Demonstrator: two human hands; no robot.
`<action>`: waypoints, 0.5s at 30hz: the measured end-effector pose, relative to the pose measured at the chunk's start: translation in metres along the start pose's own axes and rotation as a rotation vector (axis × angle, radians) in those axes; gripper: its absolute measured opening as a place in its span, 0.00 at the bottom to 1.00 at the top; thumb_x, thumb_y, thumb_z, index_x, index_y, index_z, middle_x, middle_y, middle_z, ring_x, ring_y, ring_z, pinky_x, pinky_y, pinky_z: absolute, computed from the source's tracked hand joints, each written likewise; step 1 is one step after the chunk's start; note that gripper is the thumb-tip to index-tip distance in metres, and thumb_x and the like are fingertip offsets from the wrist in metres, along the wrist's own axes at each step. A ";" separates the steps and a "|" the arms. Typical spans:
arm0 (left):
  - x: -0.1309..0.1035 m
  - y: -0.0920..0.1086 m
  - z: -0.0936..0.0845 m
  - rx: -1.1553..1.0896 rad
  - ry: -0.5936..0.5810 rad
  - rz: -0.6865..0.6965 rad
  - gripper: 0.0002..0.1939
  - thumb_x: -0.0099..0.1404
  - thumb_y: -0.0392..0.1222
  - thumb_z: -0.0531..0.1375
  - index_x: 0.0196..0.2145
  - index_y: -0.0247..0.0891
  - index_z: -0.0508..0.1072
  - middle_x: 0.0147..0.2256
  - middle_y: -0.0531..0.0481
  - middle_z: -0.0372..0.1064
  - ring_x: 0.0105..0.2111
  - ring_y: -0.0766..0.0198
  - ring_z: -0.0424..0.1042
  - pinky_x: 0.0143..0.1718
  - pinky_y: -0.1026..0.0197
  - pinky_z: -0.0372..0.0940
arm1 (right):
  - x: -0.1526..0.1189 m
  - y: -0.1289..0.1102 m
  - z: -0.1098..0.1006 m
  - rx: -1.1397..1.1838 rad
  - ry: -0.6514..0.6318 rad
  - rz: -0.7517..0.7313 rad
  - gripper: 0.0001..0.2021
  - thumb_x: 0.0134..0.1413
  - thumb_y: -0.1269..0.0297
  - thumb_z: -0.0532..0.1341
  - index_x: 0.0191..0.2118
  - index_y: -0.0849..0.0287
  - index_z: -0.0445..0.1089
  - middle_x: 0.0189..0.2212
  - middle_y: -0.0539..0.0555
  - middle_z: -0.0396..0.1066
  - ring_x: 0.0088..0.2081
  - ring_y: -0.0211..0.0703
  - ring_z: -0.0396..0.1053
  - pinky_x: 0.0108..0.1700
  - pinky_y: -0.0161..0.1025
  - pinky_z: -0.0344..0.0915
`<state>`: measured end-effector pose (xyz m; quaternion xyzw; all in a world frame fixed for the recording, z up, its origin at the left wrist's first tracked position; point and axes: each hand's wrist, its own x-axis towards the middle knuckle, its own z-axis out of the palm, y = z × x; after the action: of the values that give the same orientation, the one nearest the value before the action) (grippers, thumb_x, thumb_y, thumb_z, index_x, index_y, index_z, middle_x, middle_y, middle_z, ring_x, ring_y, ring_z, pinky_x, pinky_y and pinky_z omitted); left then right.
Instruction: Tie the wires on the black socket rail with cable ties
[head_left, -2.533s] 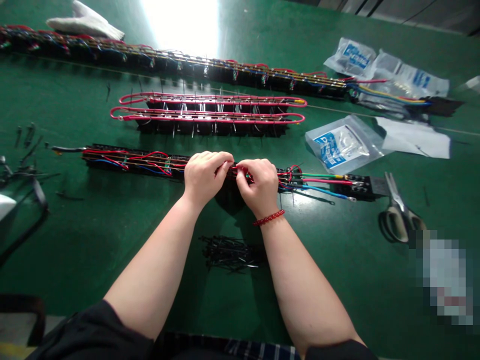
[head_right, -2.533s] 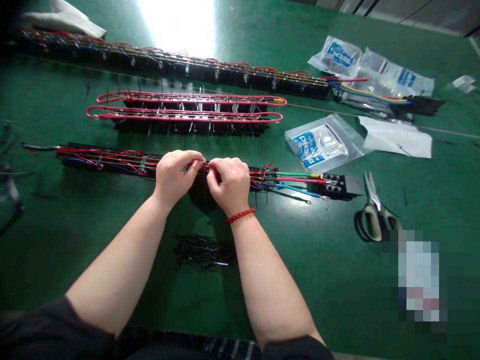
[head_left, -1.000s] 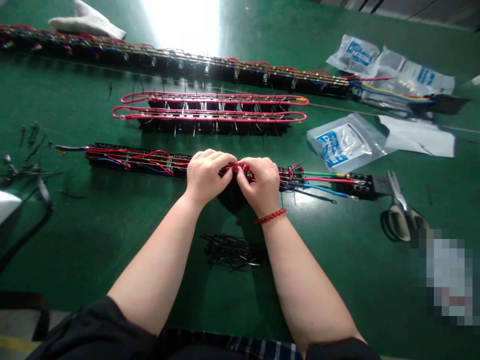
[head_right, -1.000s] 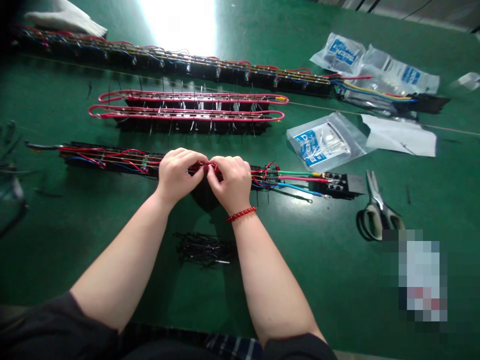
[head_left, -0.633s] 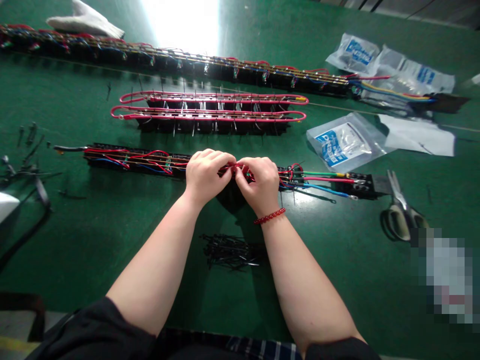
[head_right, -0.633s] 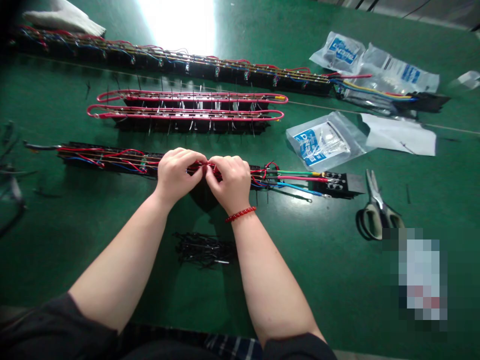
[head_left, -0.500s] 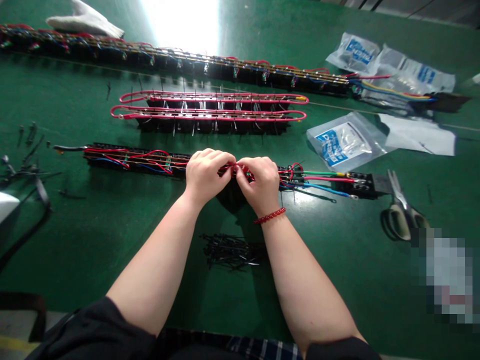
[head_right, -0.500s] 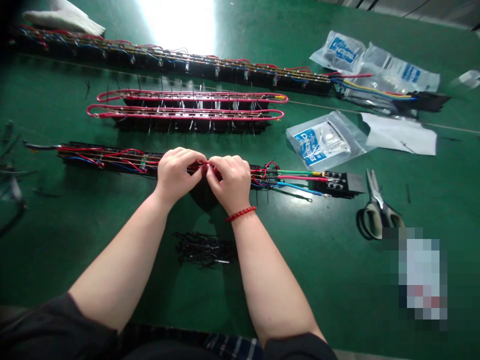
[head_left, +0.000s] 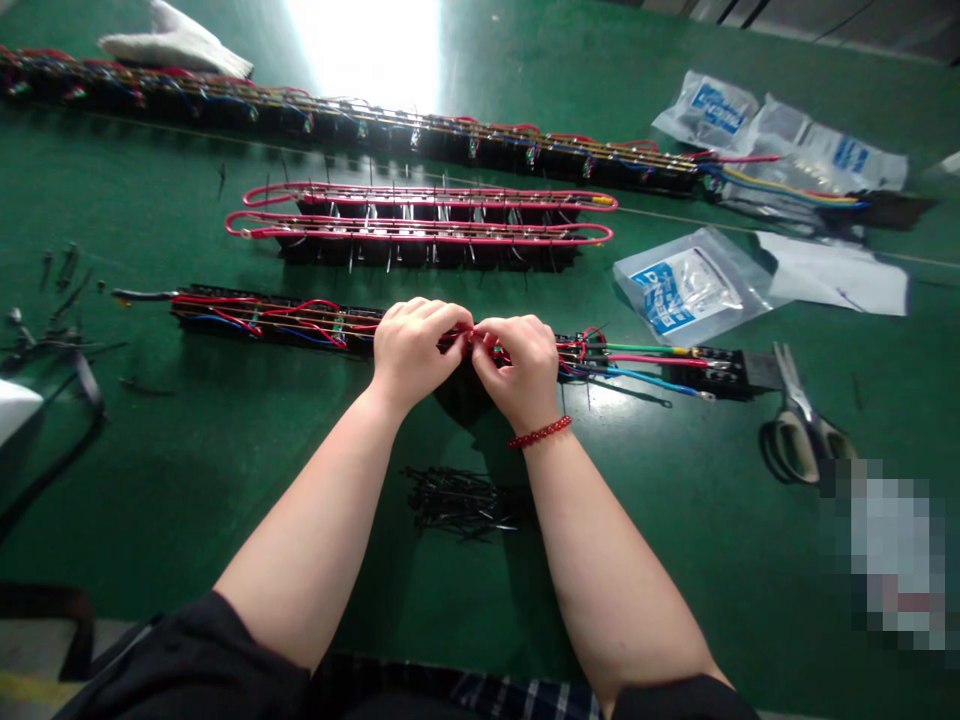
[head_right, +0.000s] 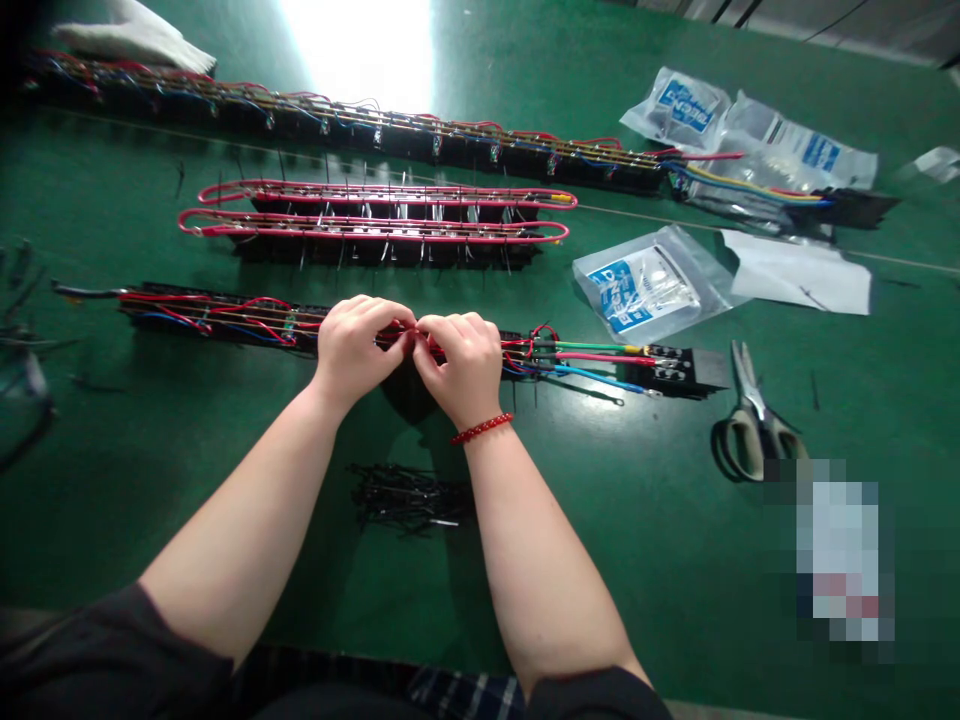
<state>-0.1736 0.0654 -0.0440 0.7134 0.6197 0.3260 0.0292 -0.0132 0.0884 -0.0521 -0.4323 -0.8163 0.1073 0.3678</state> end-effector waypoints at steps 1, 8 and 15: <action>0.000 0.000 0.000 0.002 -0.001 0.000 0.03 0.64 0.39 0.61 0.34 0.44 0.76 0.35 0.52 0.78 0.38 0.59 0.73 0.43 0.55 0.64 | 0.000 0.000 0.000 0.000 -0.001 -0.001 0.04 0.60 0.65 0.60 0.37 0.53 0.73 0.29 0.51 0.75 0.36 0.45 0.68 0.43 0.45 0.59; 0.000 0.001 0.000 0.002 0.001 0.001 0.04 0.65 0.40 0.60 0.36 0.45 0.76 0.35 0.52 0.78 0.38 0.59 0.73 0.43 0.55 0.64 | 0.001 0.001 0.000 -0.021 0.000 -0.013 0.06 0.60 0.67 0.59 0.35 0.52 0.74 0.29 0.50 0.75 0.36 0.46 0.68 0.43 0.45 0.60; 0.000 -0.001 0.002 0.042 0.001 0.013 0.05 0.65 0.40 0.60 0.34 0.44 0.76 0.36 0.51 0.78 0.38 0.57 0.73 0.43 0.54 0.63 | 0.000 0.001 0.000 -0.028 0.009 -0.017 0.07 0.64 0.66 0.58 0.36 0.53 0.73 0.30 0.51 0.76 0.36 0.45 0.68 0.43 0.44 0.59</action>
<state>-0.1731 0.0661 -0.0462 0.7178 0.6216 0.3134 0.0118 -0.0128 0.0893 -0.0528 -0.4308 -0.8197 0.0909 0.3664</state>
